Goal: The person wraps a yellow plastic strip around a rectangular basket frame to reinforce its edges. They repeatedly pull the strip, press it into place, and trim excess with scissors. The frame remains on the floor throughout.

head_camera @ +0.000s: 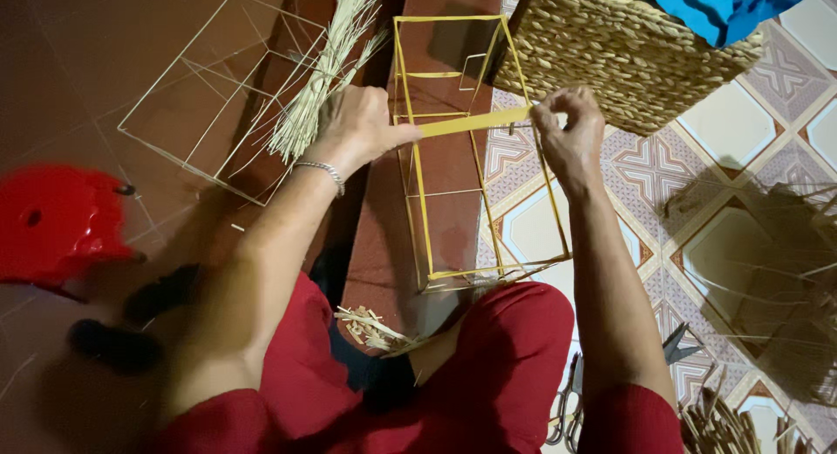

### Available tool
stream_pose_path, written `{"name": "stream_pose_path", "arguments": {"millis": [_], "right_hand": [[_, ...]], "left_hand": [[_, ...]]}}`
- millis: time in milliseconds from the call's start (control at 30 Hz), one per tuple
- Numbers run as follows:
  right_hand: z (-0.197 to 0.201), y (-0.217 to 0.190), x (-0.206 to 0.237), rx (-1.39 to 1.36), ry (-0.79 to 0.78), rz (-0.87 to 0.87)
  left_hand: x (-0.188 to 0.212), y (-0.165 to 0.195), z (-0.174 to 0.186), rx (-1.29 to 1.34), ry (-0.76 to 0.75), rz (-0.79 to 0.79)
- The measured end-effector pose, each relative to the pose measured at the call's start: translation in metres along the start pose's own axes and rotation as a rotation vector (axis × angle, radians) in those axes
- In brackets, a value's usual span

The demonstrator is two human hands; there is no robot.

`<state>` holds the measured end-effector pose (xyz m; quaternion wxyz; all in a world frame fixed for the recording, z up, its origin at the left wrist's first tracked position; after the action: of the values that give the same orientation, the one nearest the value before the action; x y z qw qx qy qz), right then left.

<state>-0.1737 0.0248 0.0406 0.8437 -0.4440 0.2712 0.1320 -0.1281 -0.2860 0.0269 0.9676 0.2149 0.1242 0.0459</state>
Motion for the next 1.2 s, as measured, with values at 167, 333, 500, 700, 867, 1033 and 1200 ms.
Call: {"name": "stream_pose_path", "arguments": {"millis": [167,333,500,700,867,1033,1200], "right_hand": [[-0.012,0.050,-0.003,0.136,-0.062,-0.217],[-0.020,0.073,0.006,0.061,-0.084,-0.381],[-0.015,0.068,-0.001,0.015,0.000,-0.175],[-0.015,0.063,-0.006,-0.041,0.039,-0.088],[-0.013,0.065,-0.007,-0.059,0.024,-0.141],[-0.009,0.087,-0.002,-0.037,0.024,-0.382],[-0.015,0.089,0.000,0.102,-0.039,-0.393]], "left_hand": [[-0.012,0.015,-0.023,-0.076,-0.044,-0.015],[-0.017,0.024,-0.031,-0.164,-0.102,-0.052],[-0.013,-0.001,-0.020,0.045,-0.260,0.099],[-0.017,-0.011,0.003,0.246,-0.096,0.110],[-0.020,-0.002,-0.012,0.007,-0.117,0.120],[-0.021,0.015,-0.027,-0.093,-0.065,-0.043],[-0.022,0.013,-0.043,-0.157,-0.106,-0.014]]}}
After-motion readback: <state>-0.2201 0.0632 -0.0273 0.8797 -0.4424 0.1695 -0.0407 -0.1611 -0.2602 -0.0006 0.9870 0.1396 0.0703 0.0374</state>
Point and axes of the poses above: each hand's wrist, its own x-axis away from the middle knuckle, its own z-axis out of the back of the hand, y = z × x, the point moved 7 cm from there along -x, towards the middle knuckle, and after that the axes turned 13 degrees about y, right-handed, at the moved point
